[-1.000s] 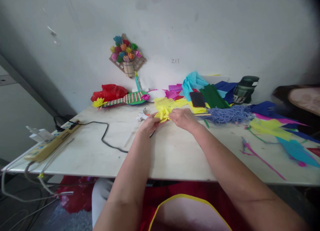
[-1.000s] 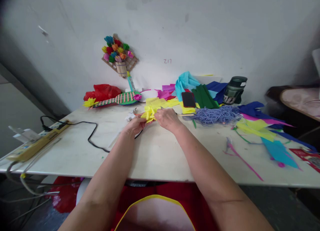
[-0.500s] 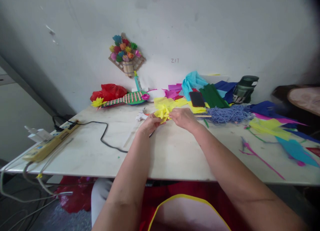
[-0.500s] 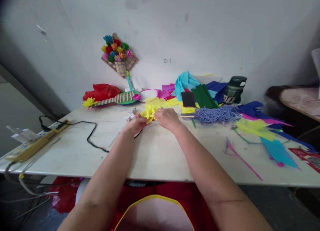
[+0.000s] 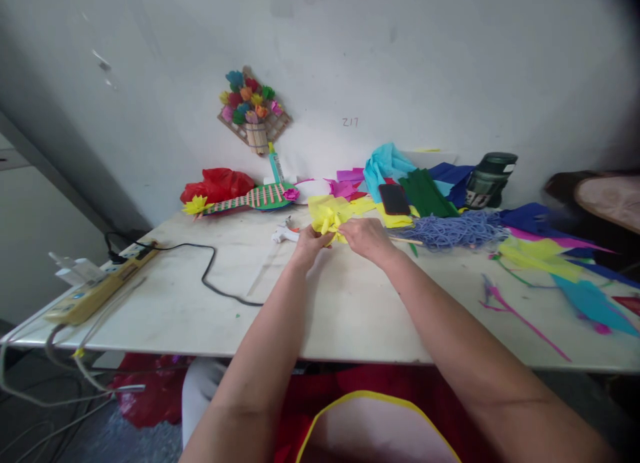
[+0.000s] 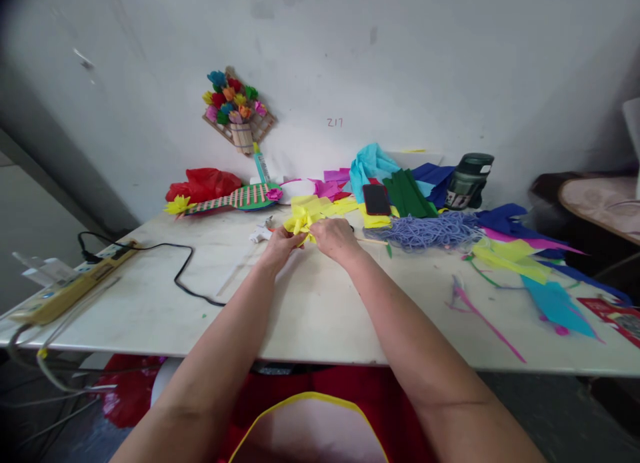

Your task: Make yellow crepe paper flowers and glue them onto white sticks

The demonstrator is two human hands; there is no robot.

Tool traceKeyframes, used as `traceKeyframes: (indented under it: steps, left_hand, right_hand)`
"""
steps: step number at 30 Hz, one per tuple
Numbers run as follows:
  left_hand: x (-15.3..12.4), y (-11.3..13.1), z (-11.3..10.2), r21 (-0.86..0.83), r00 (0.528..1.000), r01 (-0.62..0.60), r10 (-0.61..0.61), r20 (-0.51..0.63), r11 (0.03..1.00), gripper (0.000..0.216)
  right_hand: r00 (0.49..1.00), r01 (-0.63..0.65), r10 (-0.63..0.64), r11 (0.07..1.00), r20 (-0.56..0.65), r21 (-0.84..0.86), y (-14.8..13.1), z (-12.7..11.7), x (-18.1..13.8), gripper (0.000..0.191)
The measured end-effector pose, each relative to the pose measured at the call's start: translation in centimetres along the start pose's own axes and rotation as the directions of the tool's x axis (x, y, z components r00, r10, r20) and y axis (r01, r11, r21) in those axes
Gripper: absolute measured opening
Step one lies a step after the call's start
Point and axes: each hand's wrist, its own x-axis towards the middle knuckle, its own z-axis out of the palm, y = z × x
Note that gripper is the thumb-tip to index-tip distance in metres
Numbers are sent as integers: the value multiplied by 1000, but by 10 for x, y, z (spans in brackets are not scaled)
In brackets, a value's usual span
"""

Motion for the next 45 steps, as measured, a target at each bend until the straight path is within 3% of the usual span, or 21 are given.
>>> traceKeyframes:
  steps: [15,27,34,45]
  left_hand:
    - [3,-2,-1,144,994,40,-25,-105,989,25]
    - [2,-7,-1,101,994,99,-103,33,990,33]
    - [3,-8,1,177,999,38,-42,19,983,23]
    - [1,-4,1,238,996,70,-81,37,969,20]
  right_hand:
    - [996,84,-84,994,10,-72,-7,3,-1,27]
    - [992,3,-3,1000,127,-5,4,0,3,32]
    - [991,-38,35,999,131,17,6,-6,2,31]
    - [989,-58,50,996,137,60,11,-3,3,29]
